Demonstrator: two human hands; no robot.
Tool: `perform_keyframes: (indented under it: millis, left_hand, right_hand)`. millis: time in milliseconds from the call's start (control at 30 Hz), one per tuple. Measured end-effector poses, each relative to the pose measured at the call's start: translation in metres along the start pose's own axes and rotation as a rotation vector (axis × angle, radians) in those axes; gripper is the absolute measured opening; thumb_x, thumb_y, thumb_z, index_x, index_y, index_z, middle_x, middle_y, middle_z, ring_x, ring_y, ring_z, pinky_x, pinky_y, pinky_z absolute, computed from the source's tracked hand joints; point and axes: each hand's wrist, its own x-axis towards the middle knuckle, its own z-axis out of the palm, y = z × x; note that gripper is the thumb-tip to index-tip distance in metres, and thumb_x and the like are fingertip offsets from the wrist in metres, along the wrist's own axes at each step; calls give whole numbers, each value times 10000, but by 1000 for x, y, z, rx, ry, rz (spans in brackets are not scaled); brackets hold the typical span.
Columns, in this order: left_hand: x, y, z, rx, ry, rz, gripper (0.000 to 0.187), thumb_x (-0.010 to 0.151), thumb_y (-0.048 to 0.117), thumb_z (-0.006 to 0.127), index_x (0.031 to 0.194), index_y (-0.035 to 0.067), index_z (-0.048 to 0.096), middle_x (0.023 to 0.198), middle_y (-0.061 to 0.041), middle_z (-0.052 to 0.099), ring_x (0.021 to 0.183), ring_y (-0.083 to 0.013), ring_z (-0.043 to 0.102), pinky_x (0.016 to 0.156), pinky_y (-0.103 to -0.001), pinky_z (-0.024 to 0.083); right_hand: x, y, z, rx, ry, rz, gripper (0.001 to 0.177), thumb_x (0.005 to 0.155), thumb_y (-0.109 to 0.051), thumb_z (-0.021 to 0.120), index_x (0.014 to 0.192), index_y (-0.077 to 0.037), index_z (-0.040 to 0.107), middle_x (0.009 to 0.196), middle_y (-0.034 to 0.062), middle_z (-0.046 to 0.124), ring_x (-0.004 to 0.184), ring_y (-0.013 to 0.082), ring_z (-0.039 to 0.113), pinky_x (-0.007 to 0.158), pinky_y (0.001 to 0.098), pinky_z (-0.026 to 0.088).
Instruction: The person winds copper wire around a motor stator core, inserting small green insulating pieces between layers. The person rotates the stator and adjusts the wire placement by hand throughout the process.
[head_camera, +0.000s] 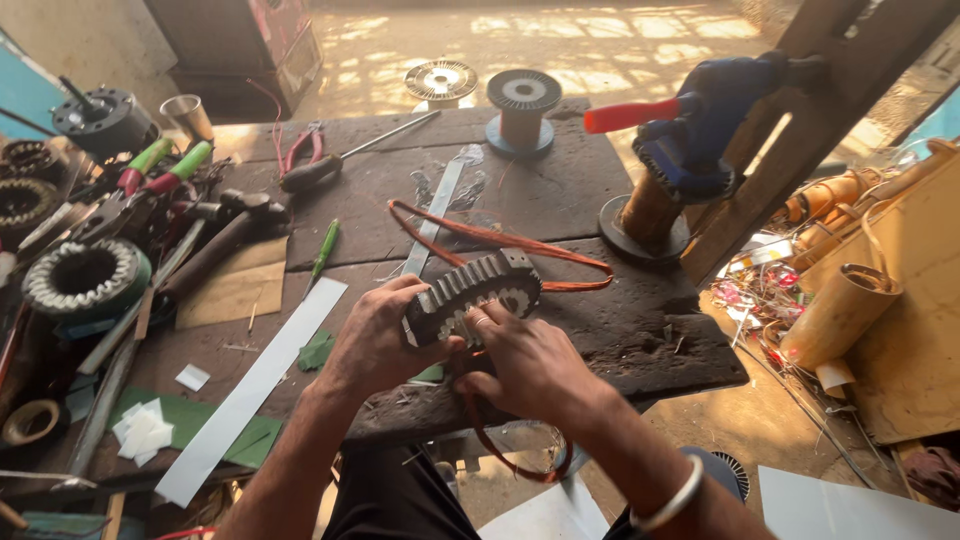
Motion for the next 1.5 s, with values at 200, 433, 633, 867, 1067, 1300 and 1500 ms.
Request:
perform_keyframes:
  millis: [200,433,633,867,1067,1300,1500]
  left_hand:
    - [10,0,-1,-33,-73,5,408,649,291,925,959,80,763,931,-59,706,792,-206,719,712,-365,595]
    - [12,2,-2,-50,-99,18,424,641,245,927,987,61,767,926,-73,712,787,-224,719,694,-378,592]
    - [7,6,1,16,-75,45,414,622,199,922,946,28,731,904,-71,700,760,-215,717,685,-382,584]
    - [10,14,1,47,-93,3,410,621,224,944,903,31,717,887,-62,691,731,-201,711,642,-367,577]
    - [8,8,3,26,-95,20,391,647,225,933,931,41,737,891,-57,700,740,-203,711,651,-371,579]
    - [8,9,2,7,-105,-37,416,639,267,936,928,48,731,887,-54,698,763,-205,721,680,-369,590]
    - [7,6,-1,-1,-79,50,392,668,247,923,954,49,742,890,-76,692,795,-241,695,719,-394,568]
  right_hand:
    - [16,23,-10,-28,-117,-53,988,680,-604,865,1398,-23,513,1313,190,607,1072,328,678,883,457,599]
    - [19,30,10,40,-76,3,896,686,-574,832,1313,8,566,1201,163,639,969,308,714,812,437,639]
    - [5,33,21,176,72,-67,403,1007,-350,692,1138,17,589,1016,179,653,923,327,670,790,499,542]
    - [14,34,13,261,-188,-14,121,990,-115,537,1073,-34,568,952,112,659,860,266,683,778,450,567]
    - [15,41,20,306,-82,-111,255,933,-134,638,1147,-24,552,1011,128,642,892,278,668,762,458,574]
    - [9,43,18,220,7,-180,515,897,-180,727,1309,15,488,1104,157,621,972,318,657,814,478,552]
    - [3,47,26,173,48,-121,586,874,-170,738,1373,-2,480,1208,140,609,1007,306,674,828,450,577]
